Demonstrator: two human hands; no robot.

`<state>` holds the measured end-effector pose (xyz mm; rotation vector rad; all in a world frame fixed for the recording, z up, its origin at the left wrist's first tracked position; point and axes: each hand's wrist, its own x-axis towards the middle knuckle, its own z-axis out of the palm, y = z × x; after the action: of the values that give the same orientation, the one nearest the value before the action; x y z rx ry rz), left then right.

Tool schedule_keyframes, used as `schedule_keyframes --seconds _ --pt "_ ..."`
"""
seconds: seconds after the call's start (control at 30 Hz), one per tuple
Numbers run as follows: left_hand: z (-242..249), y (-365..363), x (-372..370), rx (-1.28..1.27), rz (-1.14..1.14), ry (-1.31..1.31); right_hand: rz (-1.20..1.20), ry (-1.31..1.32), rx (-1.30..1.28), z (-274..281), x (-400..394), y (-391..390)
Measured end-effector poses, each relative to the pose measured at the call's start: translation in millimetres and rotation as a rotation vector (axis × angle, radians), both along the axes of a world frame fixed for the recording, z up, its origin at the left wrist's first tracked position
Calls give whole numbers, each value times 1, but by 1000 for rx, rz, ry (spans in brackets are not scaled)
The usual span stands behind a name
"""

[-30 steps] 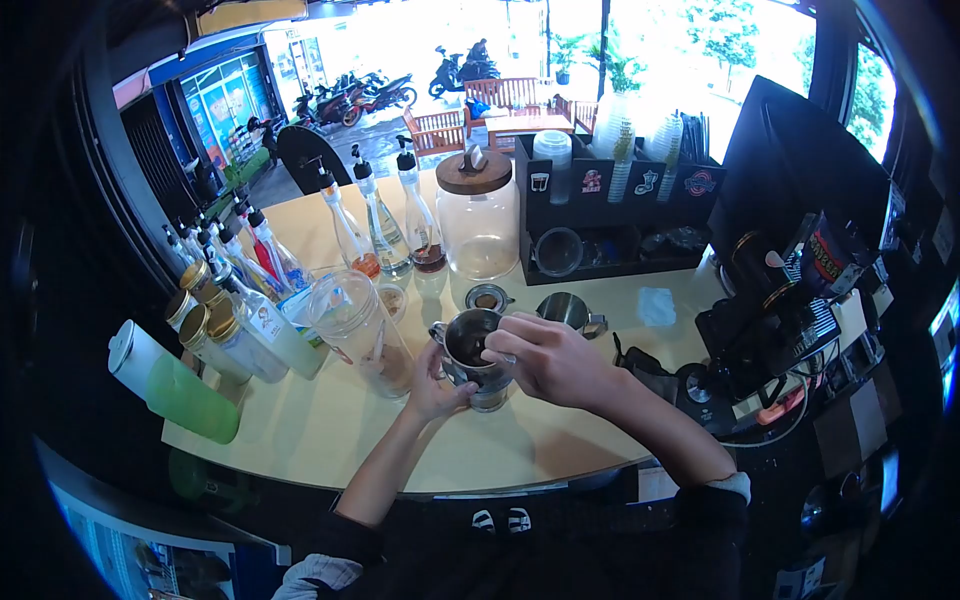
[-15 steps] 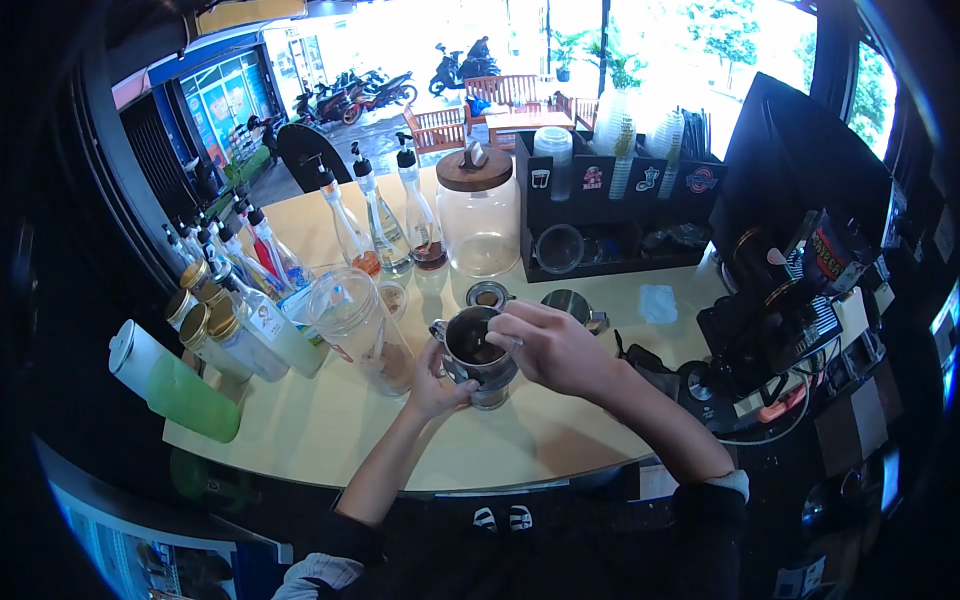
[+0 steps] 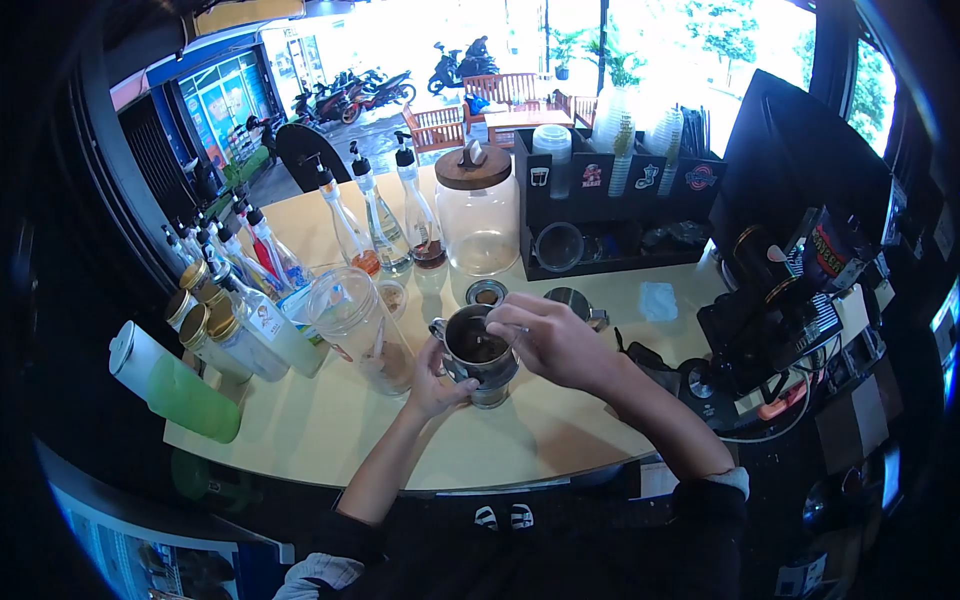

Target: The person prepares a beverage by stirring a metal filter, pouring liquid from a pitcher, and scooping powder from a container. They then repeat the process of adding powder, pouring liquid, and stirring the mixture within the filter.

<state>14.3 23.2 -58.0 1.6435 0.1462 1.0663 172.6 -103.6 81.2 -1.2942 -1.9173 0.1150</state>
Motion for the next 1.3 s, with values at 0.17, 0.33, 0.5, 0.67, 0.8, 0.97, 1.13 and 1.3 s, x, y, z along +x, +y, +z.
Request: schedule_keyframes --seconds 0.17,0.33,0.5,0.67,0.8,0.97,1.13,1.3 --pt "1 -1 0 7 4 -4 55 -26 39 0 -2 -2" --pt "3 0 0 24 5 1 84 -57 67 1 -3 -5" --pt "2 1 1 17 -3 10 16 -21 19 3 -1 -1" --pt "2 0 0 13 11 17 -7 -47 30 3 0 2" --pt "1 3 1 15 9 10 110 -58 89 1 -2 1" --pt "2 2 1 3 5 -1 55 44 -92 4 -2 -2" --pt "3 0 0 -6 1 10 10 -50 24 3 2 0" --pt "1 1 -1 18 23 16 15 -26 -34 4 3 -1"
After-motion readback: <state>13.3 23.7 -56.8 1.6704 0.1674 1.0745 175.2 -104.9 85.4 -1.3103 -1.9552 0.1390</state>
